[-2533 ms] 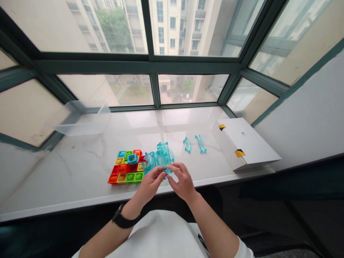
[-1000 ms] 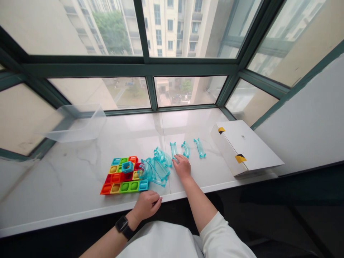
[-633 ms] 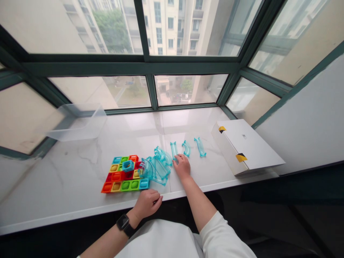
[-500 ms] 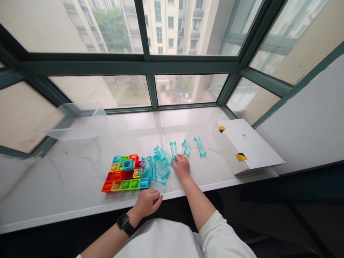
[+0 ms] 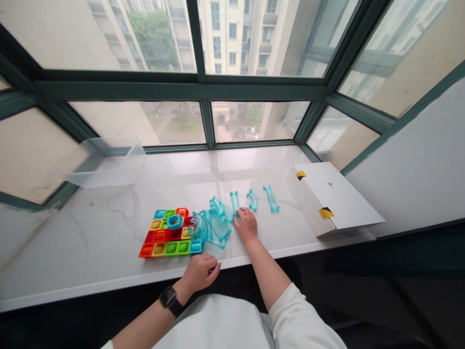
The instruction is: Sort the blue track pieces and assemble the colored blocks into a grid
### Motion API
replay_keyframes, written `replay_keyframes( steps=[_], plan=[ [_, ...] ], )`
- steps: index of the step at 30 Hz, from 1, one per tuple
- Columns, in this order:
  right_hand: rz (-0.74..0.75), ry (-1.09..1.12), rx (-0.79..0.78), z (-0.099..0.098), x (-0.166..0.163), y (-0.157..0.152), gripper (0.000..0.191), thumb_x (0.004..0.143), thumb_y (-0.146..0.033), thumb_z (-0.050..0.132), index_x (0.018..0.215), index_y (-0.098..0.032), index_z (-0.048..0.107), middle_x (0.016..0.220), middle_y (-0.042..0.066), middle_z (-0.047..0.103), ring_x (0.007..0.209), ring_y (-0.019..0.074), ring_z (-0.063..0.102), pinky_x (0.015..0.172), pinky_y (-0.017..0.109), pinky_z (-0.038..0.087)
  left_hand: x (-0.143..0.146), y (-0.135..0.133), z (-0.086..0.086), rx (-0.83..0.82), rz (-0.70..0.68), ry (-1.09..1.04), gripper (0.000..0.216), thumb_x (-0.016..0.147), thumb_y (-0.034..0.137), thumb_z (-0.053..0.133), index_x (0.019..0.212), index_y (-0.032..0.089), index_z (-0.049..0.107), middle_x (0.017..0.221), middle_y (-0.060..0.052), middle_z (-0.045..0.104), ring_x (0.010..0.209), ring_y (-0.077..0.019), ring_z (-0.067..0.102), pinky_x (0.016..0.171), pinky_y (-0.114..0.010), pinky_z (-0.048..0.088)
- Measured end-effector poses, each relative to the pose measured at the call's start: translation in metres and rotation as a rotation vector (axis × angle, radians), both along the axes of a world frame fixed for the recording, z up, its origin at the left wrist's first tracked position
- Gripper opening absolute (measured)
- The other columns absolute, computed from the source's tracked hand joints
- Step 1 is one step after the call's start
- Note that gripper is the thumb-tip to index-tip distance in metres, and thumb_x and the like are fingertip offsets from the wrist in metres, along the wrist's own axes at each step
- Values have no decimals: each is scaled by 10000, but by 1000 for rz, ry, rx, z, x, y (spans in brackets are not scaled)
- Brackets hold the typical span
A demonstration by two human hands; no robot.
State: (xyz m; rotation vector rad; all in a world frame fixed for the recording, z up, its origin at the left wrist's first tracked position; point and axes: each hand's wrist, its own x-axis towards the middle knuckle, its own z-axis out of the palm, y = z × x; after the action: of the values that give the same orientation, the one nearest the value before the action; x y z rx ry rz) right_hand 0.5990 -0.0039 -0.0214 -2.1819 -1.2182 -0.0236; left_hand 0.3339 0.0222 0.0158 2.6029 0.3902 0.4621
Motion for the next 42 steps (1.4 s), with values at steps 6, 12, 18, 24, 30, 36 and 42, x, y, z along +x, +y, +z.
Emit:
replay_keyframes(
  steps=[6, 12, 18, 24, 30, 36, 42],
  plan=[
    [-1, -11, -10, -1, 1, 1, 306, 929, -238, 646, 1210, -203, 762, 1284, 113, 692, 1185, 296, 606, 1066, 408, 482, 0, 0, -3, 13, 0, -34, 362, 972, 230, 566, 612, 205, 533, 591, -8, 577, 580, -141, 527, 581, -327, 271],
    [-5, -8, -14, -4, 2, 2, 307, 941, -250, 645, 1223, -224, 762, 1311, 95, 702, 1176, 294, 609, 1059, 409, 479, 0, 0, -4, 22, 3, -25, 355, 973, 236, 567, 621, 204, 529, 598, -6, 584, 588, -140, 537, 585, -327, 266],
    [-2, 7, -31, -2, 3, 3, 316, 951, -258, 649, 1245, -249, 765, 1309, 89, 710, 1174, 291, 607, 1044, 415, 481, 0, 0, -4, 18, 1, -37, 351, 965, 233, 573, 618, 203, 536, 592, -9, 584, 579, -139, 532, 581, -322, 262],
    [1, 6, -33, -1, 2, 1, 312, 966, -263, 657, 1257, -261, 770, 1292, 88, 709, 1162, 288, 600, 1031, 409, 483, 0, 0, -4, 24, -1, -30, 351, 968, 238, 571, 620, 206, 533, 596, -8, 588, 582, -140, 537, 581, -336, 260],
    [-12, 9, -43, 0, 2, 0, 289, 977, -262, 660, 1240, -251, 779, 1182, 101, 694, 1100, 267, 608, 982, 377, 492, 0, -1, -4, 18, -1, -30, 350, 969, 230, 567, 622, 205, 534, 594, -9, 586, 586, -141, 539, 587, -333, 265],
    [-12, 3, -41, -1, 2, 1, 283, 984, -271, 647, 1234, -267, 779, 1142, 99, 676, 1077, 260, 603, 954, 366, 493, -1, -1, -4, 20, 1, -30, 363, 980, 237, 559, 619, 205, 534, 593, -12, 585, 586, -142, 538, 586, -327, 268],
    [-6, 11, 15, -2, 2, -3, 330, 973, -233, 616, 1271, -251, 756, 1123, 98, 656, 1062, 251, 607, 973, 372, 506, -1, -1, -5, 37, -1, -17, 362, 983, 241, 558, 622, 209, 539, 595, -12, 579, 587, -145, 539, 586, -335, 269]
  ],
)
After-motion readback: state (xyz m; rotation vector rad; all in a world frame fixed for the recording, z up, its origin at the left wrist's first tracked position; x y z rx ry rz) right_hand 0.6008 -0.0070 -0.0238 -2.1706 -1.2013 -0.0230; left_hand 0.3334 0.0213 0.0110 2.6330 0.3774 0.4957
